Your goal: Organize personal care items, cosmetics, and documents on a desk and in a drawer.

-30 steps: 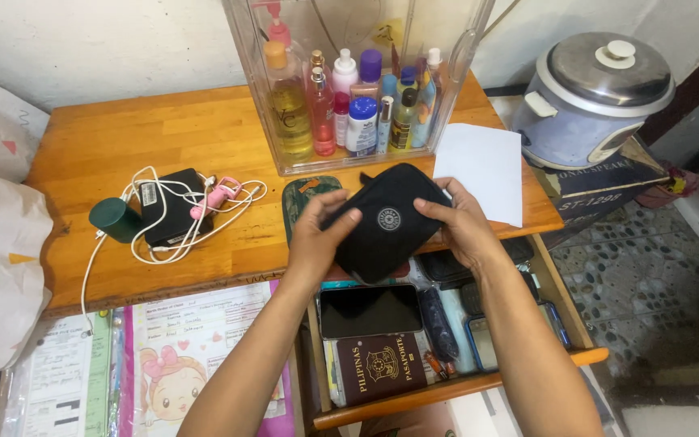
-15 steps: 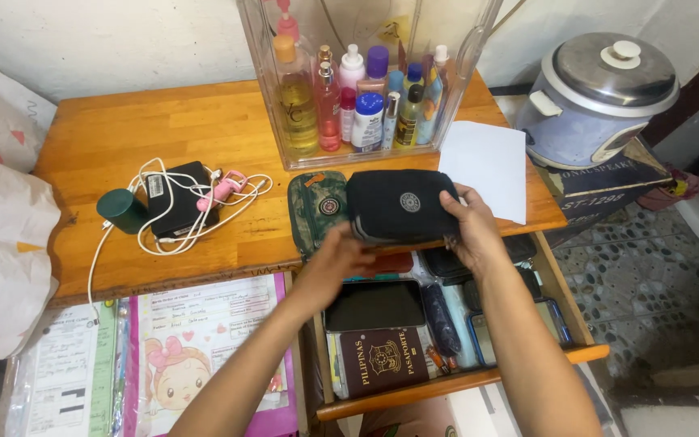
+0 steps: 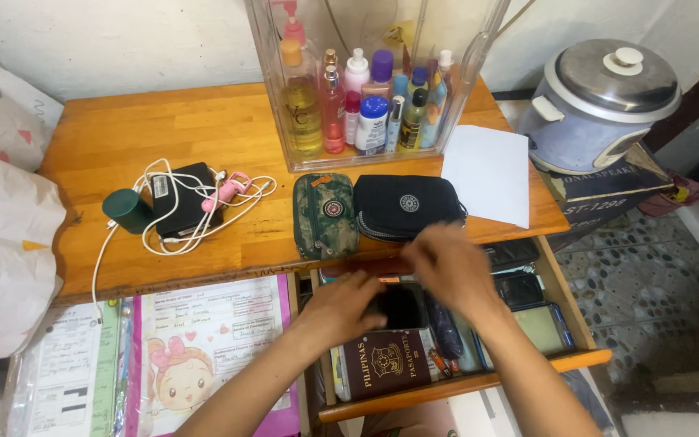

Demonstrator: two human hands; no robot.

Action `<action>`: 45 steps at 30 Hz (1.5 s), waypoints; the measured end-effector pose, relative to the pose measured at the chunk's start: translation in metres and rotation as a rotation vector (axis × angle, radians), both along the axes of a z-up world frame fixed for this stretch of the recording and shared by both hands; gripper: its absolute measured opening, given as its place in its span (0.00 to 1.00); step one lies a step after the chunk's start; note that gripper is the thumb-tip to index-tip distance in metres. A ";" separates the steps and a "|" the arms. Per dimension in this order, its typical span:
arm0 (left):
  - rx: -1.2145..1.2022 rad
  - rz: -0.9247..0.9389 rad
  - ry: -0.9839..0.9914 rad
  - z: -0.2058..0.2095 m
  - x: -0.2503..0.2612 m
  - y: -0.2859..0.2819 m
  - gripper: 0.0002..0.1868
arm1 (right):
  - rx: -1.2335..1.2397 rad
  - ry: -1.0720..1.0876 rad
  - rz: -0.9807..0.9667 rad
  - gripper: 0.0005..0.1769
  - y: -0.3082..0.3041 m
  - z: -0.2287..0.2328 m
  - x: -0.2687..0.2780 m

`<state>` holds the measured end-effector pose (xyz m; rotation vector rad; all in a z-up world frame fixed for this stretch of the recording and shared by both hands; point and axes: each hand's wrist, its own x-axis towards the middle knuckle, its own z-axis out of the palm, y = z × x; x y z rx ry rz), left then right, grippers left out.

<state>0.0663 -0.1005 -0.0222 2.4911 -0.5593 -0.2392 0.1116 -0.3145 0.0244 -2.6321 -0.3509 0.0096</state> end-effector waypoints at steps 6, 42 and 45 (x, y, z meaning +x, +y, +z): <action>0.329 -0.120 0.026 -0.020 -0.001 -0.001 0.44 | -0.300 0.178 0.472 0.45 0.001 -0.067 -0.017; 0.075 0.061 -0.017 0.004 -0.101 0.191 0.31 | 0.063 -0.065 0.844 0.45 0.169 -0.065 -0.064; 0.161 0.077 0.130 0.003 -0.112 0.198 0.31 | -0.007 -0.122 0.918 0.49 0.185 -0.075 -0.077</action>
